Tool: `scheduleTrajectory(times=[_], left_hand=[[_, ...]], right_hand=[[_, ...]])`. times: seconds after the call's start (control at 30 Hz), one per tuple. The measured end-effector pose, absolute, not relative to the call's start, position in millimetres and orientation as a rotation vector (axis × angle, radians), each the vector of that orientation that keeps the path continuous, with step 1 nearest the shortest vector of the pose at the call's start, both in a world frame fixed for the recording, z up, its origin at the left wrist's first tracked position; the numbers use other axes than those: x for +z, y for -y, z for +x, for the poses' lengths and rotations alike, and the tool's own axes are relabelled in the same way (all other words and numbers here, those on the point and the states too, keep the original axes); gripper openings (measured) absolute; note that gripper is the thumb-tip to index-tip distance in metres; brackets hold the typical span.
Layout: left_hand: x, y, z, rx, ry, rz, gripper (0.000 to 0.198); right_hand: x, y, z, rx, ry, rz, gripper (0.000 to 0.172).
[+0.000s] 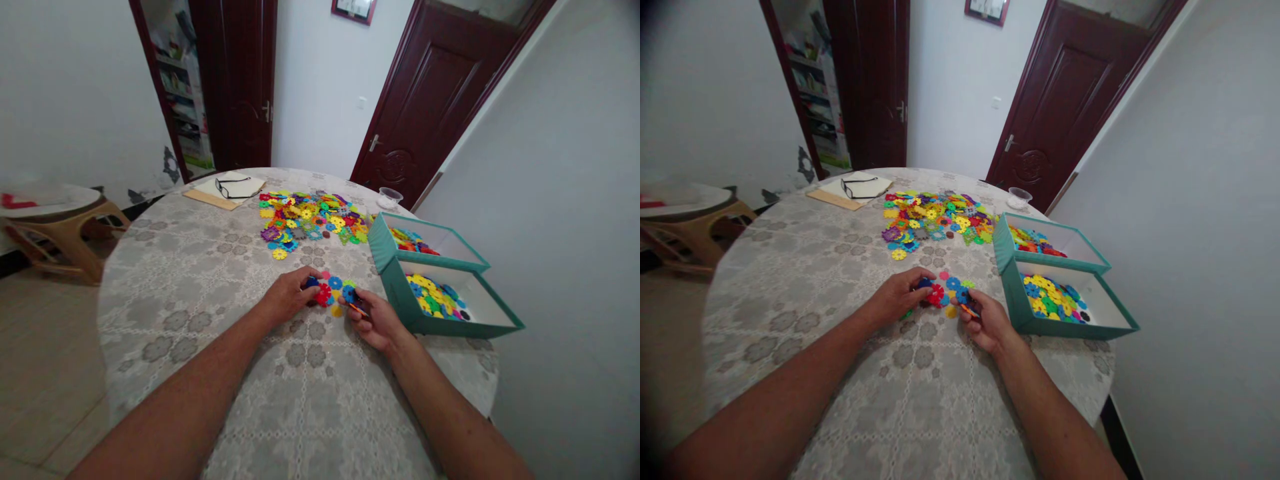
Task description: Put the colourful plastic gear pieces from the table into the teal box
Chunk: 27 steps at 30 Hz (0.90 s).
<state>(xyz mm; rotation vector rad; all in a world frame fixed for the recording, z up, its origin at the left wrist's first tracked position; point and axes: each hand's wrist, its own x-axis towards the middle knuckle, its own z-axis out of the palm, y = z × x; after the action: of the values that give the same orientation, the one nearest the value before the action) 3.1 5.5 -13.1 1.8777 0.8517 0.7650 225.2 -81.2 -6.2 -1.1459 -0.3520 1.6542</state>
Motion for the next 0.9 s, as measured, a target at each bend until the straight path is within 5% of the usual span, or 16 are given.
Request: scheduleTrajectory(times=[0.5,0.9], left_hand=[[-14,3,10,0.809,-0.848,2.119,0.03],[-29,8,15,0.805,-0.655,2.247,0.048]], right_hand=[[-16,86,207,1.719,0.647,-0.98,0.032],[-17,86,199,1.666,0.809,-1.032,0.042]])
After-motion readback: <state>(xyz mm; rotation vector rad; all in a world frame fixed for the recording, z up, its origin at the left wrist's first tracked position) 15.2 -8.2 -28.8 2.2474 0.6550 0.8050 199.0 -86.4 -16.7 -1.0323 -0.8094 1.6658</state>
